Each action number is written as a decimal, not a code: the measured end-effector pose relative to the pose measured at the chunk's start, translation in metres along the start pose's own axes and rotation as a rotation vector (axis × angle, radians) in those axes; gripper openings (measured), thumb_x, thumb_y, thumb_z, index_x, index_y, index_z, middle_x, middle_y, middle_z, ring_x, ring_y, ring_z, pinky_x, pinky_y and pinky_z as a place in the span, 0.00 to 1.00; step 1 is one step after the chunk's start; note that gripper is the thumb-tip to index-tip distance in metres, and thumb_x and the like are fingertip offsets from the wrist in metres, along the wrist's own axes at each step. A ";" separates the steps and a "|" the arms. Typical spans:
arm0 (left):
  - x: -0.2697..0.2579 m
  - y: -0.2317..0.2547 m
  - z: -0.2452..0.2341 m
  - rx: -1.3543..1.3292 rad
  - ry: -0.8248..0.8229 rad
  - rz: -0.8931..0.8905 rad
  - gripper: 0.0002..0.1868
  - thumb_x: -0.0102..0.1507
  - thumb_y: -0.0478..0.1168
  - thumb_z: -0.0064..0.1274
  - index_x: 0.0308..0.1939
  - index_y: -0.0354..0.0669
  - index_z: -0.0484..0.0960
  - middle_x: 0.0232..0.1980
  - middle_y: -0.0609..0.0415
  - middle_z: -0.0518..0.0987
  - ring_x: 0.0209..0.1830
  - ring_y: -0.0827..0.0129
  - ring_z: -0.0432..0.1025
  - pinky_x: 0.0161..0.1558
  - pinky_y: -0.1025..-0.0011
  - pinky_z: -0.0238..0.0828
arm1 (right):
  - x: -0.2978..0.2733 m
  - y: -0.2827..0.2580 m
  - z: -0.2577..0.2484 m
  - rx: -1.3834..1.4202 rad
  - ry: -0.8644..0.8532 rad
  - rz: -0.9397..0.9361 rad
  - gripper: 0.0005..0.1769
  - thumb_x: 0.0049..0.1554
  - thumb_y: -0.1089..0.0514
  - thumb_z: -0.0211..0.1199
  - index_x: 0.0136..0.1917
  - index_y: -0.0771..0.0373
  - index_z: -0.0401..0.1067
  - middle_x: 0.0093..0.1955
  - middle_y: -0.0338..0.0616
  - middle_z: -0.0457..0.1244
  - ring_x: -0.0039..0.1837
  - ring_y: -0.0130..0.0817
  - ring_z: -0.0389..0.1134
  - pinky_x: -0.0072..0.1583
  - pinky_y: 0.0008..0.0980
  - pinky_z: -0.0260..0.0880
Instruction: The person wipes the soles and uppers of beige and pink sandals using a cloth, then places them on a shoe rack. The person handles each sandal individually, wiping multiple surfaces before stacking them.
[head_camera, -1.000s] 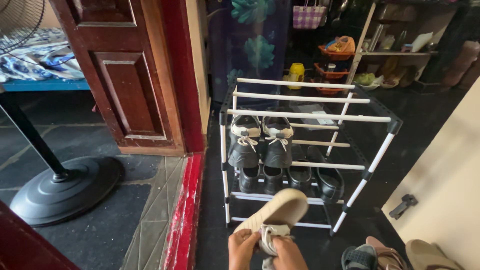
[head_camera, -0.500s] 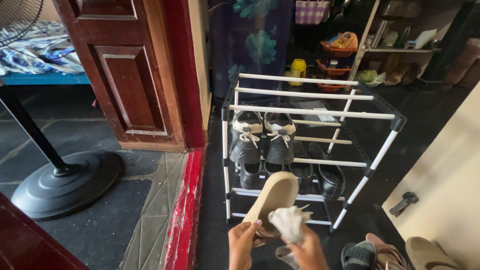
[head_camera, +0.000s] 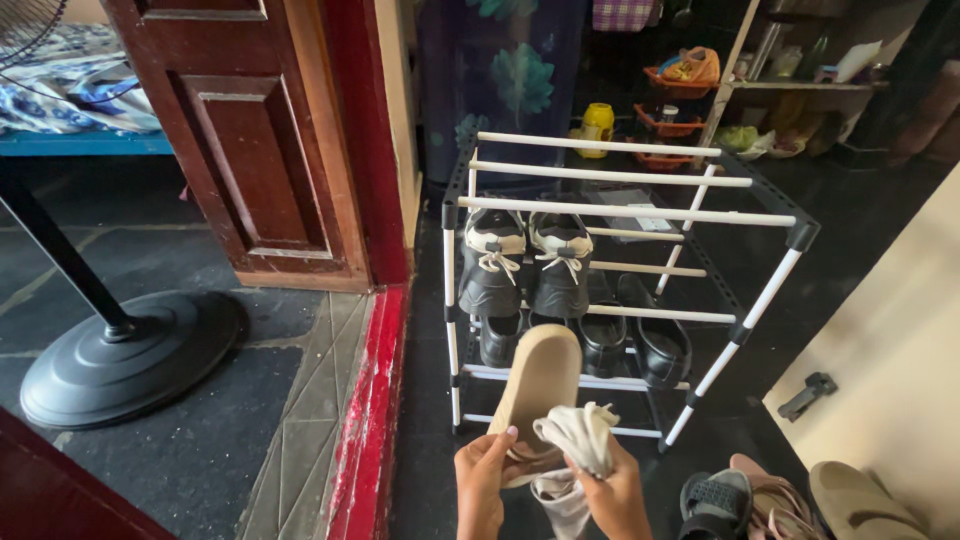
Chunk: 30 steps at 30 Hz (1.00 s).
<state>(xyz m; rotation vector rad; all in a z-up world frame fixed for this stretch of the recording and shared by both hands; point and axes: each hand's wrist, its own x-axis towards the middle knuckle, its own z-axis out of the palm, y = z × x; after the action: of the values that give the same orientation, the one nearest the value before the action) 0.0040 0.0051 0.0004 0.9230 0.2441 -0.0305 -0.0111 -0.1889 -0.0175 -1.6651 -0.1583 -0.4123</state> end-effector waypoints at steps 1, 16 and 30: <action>0.000 -0.002 -0.001 0.026 -0.015 0.027 0.15 0.62 0.38 0.61 0.32 0.22 0.83 0.27 0.45 0.82 0.22 0.68 0.75 0.27 0.72 0.75 | 0.001 -0.008 0.002 -0.066 -0.051 -0.037 0.31 0.44 0.74 0.63 0.63 0.66 0.71 0.55 0.48 0.72 0.57 0.34 0.72 0.57 0.33 0.70; 0.006 -0.005 0.006 -0.071 0.057 0.136 0.14 0.62 0.39 0.58 0.37 0.25 0.84 0.31 0.44 0.85 0.28 0.63 0.81 0.32 0.69 0.82 | -0.001 0.015 -0.041 0.175 -0.185 0.101 0.24 0.40 0.72 0.58 0.51 0.72 0.80 0.45 0.43 0.75 0.46 0.31 0.74 0.51 0.31 0.73; 0.003 0.009 0.009 0.046 0.082 0.064 0.12 0.61 0.38 0.60 0.39 0.26 0.84 0.32 0.45 0.86 0.30 0.65 0.82 0.32 0.70 0.80 | -0.012 0.063 -0.033 -0.898 -0.356 0.413 0.30 0.42 0.48 0.79 0.58 0.52 0.78 0.54 0.48 0.70 0.59 0.47 0.71 0.61 0.40 0.70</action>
<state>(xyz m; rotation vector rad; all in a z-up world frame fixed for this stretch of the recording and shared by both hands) 0.0099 0.0032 0.0118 0.9789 0.2907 0.0608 -0.0068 -0.2286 -0.0775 -2.5782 0.1378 0.1775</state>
